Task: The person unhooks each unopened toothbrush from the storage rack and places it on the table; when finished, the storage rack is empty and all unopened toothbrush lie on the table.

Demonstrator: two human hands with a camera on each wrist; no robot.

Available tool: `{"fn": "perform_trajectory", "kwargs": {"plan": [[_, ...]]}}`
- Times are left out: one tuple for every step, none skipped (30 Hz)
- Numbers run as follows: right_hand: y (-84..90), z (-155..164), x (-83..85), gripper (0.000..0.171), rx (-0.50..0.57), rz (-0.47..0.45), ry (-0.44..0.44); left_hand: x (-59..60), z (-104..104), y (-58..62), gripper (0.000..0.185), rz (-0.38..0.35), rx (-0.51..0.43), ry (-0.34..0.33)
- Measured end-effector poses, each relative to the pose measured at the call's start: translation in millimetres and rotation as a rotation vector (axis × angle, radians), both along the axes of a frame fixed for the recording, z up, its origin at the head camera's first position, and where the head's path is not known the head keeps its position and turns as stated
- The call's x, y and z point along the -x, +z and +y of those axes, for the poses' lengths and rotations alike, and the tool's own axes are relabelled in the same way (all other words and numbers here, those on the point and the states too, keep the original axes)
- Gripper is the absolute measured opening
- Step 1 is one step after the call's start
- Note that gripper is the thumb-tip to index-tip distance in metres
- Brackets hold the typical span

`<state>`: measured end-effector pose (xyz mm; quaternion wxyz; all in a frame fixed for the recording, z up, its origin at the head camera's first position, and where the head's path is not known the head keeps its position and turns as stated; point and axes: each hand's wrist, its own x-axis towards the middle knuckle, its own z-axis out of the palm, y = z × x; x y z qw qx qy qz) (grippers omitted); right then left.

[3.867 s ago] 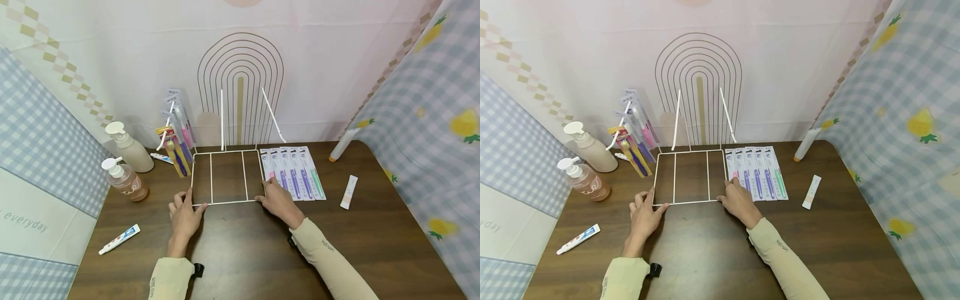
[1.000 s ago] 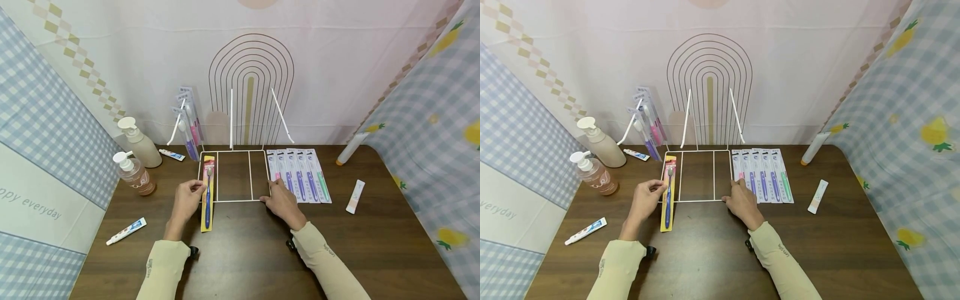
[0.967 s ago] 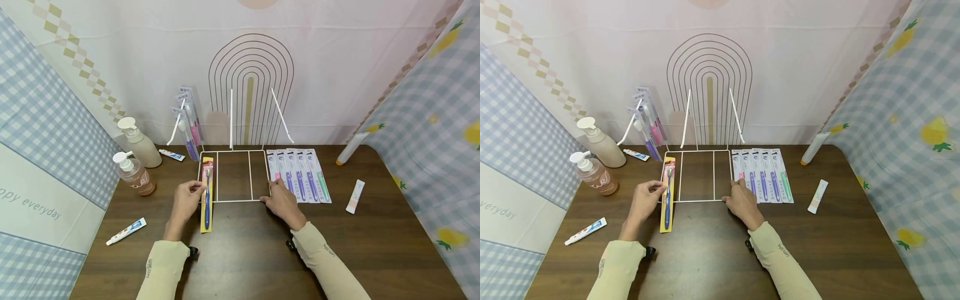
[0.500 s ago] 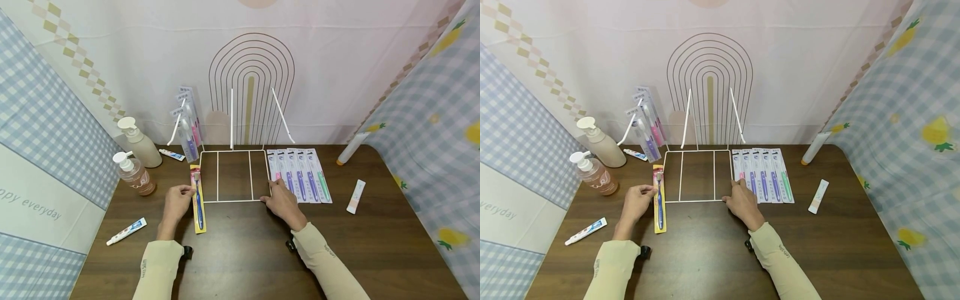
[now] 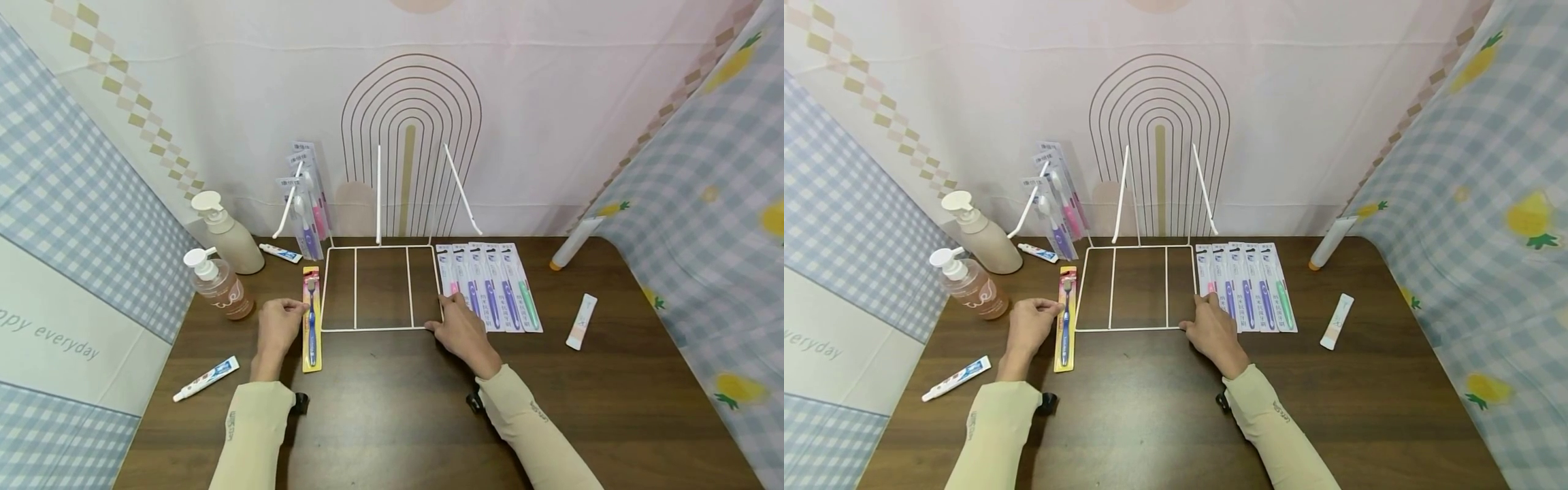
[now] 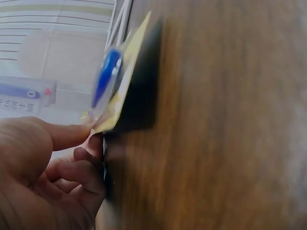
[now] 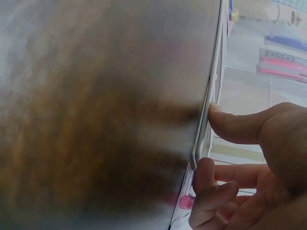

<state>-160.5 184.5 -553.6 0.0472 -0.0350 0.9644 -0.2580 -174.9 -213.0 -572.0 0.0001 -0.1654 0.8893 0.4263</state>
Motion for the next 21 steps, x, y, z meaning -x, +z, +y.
{"fn": "perform_trajectory", "kwargs": {"plan": [[0.6,-0.1,-0.5,0.083,0.0,0.003,-0.001,-2.6,3.9,8.2,0.027,-0.013,0.002,0.013],[1.0,0.1,-0.9,0.083,-0.003,0.005,-0.001,-4.6,7.1,15.8,0.028,-0.026,0.001,0.024],[-0.1,0.3,-0.8,0.083,0.004,0.008,-0.004,-6.9,10.6,23.2,0.028,-0.04,0.0,0.04],[-0.3,0.4,-1.0,0.083,0.002,0.009,-0.001,-8.0,12.8,27.5,0.028,-0.045,-0.002,0.057],[-3.0,1.3,-0.4,0.084,0.005,0.015,0.001,-9.1,15.0,31.8,0.028,-0.053,-0.005,0.069],[0.9,0.1,-1.6,0.083,0.007,0.01,0.002,-10.8,17.6,37.1,0.028,-0.063,-0.007,0.081],[-0.4,0.6,-1.7,0.083,0.01,0.017,0.004,-12.1,20.0,42.1,0.028,-0.072,-0.004,0.092],[4.1,-0.4,-3.0,0.082,0.012,0.01,0.006,-10.6,19.5,40.0,0.028,-0.072,0.003,0.097],[9.7,-2.0,-4.7,0.081,0.015,0.003,0.006,-8.5,18.5,36.4,0.027,-0.074,0.01,0.102],[10.5,-2.3,-5.0,0.081,0.011,0.005,0.009,-6.8,17.5,34.6,0.027,-0.076,0.012,0.1],[16.2,-3.9,-6.9,0.081,0.014,-0.002,0.007,-5.1,16.3,31.9,0.027,-0.078,0.017,0.095],[22.7,-5.9,-9.2,0.079,0.012,-0.012,0.004,-3.2,14.7,28.1,0.027,-0.077,0.023,0.092],[25.6,-6.4,-10.5,0.079,0.012,-0.016,0.001,-1.3,13.7,24.9,0.027,-0.075,0.031,0.092],[27.2,-7.0,-10.8,0.078,0.009,-0.017,0.001,-1.1,13.8,25.2,0.027,-0.077,0.032,0.092],[28.2,-7.3,-11.3,0.078,0.009,-0.019,0.0,-0.9,13.9,25.7,0.027,-0.079,0.035,0.092],[28.1,-7.4,-11.4,0.078,0.008,-0.019,0.0,-2.1,15.2,28.8,0.027,-0.079,0.032,0.088],[32.1,-8.3,-12.7,0.078,0.008,-0.028,-0.003,-2.5,16.0,29.3,0.027,-0.078,0.033,0.093],[27.0,-7.1,-11.0,0.079,0.005,-0.02,-0.001,-4.0,17.7,32.3,0.028,-0.078,0.027,0.097],[25.1,-7.0,-10.3,0.079,0.003,-0.02,0.0,-6.2,19.5,36.1,0.028,-0.076,0.024,0.099],[19.3,-5.7,-8.0,0.08,0.006,-0.015,0.002,-8.7,21.3,39.9,0.028,-0.074,0.019,0.101],[17.1,-5.2,-7.4,0.08,0.003,-0.019,0.003,-10.7,22.6,42.5,0.028,-0.069,0.015,0.103]]}}
